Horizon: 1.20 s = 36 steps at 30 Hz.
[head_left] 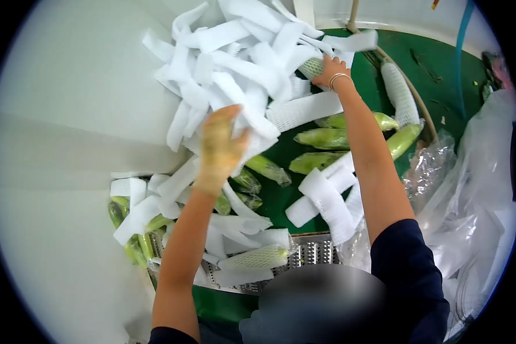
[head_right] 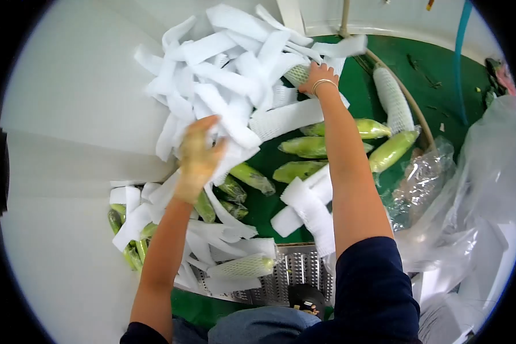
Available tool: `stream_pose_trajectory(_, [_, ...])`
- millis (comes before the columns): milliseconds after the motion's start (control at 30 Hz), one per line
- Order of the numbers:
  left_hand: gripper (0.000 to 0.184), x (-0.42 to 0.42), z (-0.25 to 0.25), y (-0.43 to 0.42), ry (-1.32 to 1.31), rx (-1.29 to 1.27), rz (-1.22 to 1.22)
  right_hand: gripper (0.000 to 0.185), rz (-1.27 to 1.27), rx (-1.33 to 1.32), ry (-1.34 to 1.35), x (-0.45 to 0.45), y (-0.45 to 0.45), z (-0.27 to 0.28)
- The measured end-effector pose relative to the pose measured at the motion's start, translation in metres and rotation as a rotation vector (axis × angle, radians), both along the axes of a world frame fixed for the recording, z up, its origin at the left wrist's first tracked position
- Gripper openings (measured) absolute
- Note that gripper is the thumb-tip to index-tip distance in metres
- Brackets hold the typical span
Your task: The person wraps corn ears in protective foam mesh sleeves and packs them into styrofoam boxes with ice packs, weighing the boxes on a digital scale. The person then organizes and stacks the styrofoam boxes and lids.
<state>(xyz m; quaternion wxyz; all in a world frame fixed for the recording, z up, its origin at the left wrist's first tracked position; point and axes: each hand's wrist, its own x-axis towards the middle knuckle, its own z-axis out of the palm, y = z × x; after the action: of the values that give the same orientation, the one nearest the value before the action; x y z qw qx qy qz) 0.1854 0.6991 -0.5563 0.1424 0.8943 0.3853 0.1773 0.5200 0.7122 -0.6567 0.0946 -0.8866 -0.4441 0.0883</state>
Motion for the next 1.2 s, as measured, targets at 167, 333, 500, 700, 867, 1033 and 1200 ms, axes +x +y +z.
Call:
stream_pose_trajectory(167, [0.090,0.075,-0.065,0.075,0.395,-0.127,0.211,0.083,0.321,-0.001,0.040,-0.040,-0.010,-0.015])
stream_pose_trajectory(333, [0.090,0.023,-0.064,0.134,0.258,-0.403,0.157,0.069,0.550,0.021,0.197,-0.102,-0.041,-0.010])
stream_pose_trajectory(500, [0.072,-0.033,-0.018,0.099,0.367,-0.592,0.120,0.068,0.709,0.015,0.388,-0.172,-0.082,-0.012])
stream_pose_trajectory(700, [0.067,-0.093,-0.027,0.056,0.537,-0.547,0.069,0.066,0.876,0.048,0.519,-0.238,-0.153,-0.018])
stream_pose_trajectory(867, [0.057,-0.038,0.010,0.029,0.624,-0.405,0.313,0.063,1.083,-0.177,0.507,-0.221,-0.168,0.011])
stream_pose_trajectory(1033, [0.060,-0.004,0.008,0.069,-0.169,0.208,0.150,0.037,0.208,0.433,0.051,0.002,-0.143,0.032])
stream_pose_trajectory(1200, [0.095,-0.006,-0.004,0.167,-0.078,0.156,0.519,0.057,-0.469,-0.006,-0.174,0.177,-0.163,-0.027])
